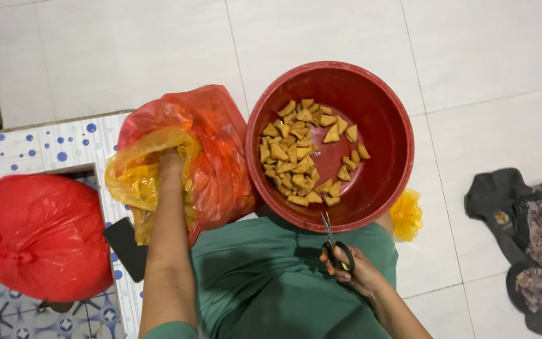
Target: The person sits on the floor and uses scissors to cut fried dough pieces from a plastic bag into smaller pieces, placing them into a red bowl. They repeatedly reach into the bag, cut individual pieces, and deposit them into the bowl.
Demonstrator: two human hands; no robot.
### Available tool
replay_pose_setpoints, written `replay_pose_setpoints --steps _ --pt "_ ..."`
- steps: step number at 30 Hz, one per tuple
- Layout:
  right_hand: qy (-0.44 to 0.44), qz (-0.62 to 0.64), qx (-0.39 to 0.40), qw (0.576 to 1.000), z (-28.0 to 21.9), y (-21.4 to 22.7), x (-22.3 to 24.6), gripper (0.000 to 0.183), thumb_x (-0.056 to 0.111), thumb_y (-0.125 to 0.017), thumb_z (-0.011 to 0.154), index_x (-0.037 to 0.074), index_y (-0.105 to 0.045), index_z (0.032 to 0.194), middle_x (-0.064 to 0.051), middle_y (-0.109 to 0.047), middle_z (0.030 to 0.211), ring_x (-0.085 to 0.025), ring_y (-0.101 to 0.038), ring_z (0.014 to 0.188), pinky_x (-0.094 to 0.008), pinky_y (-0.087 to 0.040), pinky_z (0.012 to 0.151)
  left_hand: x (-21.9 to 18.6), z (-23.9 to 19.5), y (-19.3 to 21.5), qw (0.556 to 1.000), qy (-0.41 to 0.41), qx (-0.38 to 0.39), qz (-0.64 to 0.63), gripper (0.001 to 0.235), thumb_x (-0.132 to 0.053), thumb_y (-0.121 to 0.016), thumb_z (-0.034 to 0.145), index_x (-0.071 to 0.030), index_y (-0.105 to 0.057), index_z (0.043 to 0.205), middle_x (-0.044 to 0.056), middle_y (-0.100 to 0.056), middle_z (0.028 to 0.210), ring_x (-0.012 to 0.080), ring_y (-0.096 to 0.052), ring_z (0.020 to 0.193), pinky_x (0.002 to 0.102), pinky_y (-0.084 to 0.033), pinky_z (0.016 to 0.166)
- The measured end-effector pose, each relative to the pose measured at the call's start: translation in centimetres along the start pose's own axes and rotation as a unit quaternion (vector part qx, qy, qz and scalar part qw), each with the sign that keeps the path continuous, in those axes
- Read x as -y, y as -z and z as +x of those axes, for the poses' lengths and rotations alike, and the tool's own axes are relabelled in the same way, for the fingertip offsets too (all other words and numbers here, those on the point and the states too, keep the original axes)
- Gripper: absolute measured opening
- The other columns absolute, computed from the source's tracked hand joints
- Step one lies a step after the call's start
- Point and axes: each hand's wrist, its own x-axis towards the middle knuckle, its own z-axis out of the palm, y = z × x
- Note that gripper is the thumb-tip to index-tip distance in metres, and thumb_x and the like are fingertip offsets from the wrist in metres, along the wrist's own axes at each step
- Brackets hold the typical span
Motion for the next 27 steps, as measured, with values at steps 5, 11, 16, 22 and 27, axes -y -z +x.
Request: replay_pose_setpoints --steps 5,11,16,22,27 --pt "0.017 0.000 0.010 1.000 0.0 0.3 -0.4 0.048 0.040 -0.063 0.097 -0.007 -0.069 0.106 -0.014 -0.064 0.074 -0.006 -0.034 0.045 -0.020 -0.025 0.042 1.6 2.2 -2.0 0.990 -0.061 -0.077 0.100 0.041 -0.026 -0.044 0.105 -0.003 -0.064 0.133 0.026 -0.065 0.130 0.0454 -0.065 0.113 0.052 -0.053 0.094" --pt "0.024 -0.006 0.002 1.000 -0.4 0.8 -0.4 0.048 0.040 -0.061 0.098 -0.006 -0.070 0.105 -0.014 -0.064 0.073 -0.006 -0.033 0.045 -0.021 -0.024 0.042 2.5 1.6 -1.0 0.995 -0.066 -0.064 -0.035 0.041 -0.019 -0.050 0.098 -0.005 -0.061 0.134 0.030 -0.066 0.123 0.0503 -0.065 0.106 0.054 -0.052 0.090" --pt "0.029 0.013 0.015 0.999 -0.3 0.7 -0.9 0.048 0.039 -0.062 0.098 -0.008 -0.070 0.105 -0.014 -0.063 0.072 -0.007 -0.034 0.044 -0.020 -0.026 0.041 1.8 2.6 -2.7 0.933 -0.006 -0.082 -0.351 0.010 -0.029 -0.063 0.098 -0.023 -0.070 0.102 0.000 -0.071 0.098 0.0180 -0.063 0.090 0.032 -0.050 0.086" --pt "0.037 0.014 -0.001 0.999 -0.6 0.4 -0.9 0.046 0.036 -0.061 0.099 -0.009 -0.069 0.105 -0.015 -0.062 0.072 -0.007 -0.034 0.044 -0.021 -0.026 0.040 -0.6 -1.6 -0.4 0.983 -0.024 -0.062 -0.171 0.043 -0.024 -0.039 0.097 -0.017 -0.060 0.134 0.025 -0.065 0.126 0.0433 -0.063 0.108 0.046 -0.047 0.096" --pt "0.047 0.012 0.001 0.999 -1.3 1.1 -1.6 0.050 0.040 -0.060 0.099 -0.008 -0.070 0.106 -0.015 -0.063 0.073 -0.007 -0.033 0.045 -0.022 -0.025 0.042 -4.4 -7.1 2.4 0.895 0.091 -0.058 -0.433 0.060 -0.051 -0.052 0.097 -0.018 -0.047 0.147 0.010 -0.060 0.135 0.0296 -0.058 0.121 0.042 -0.048 0.108"
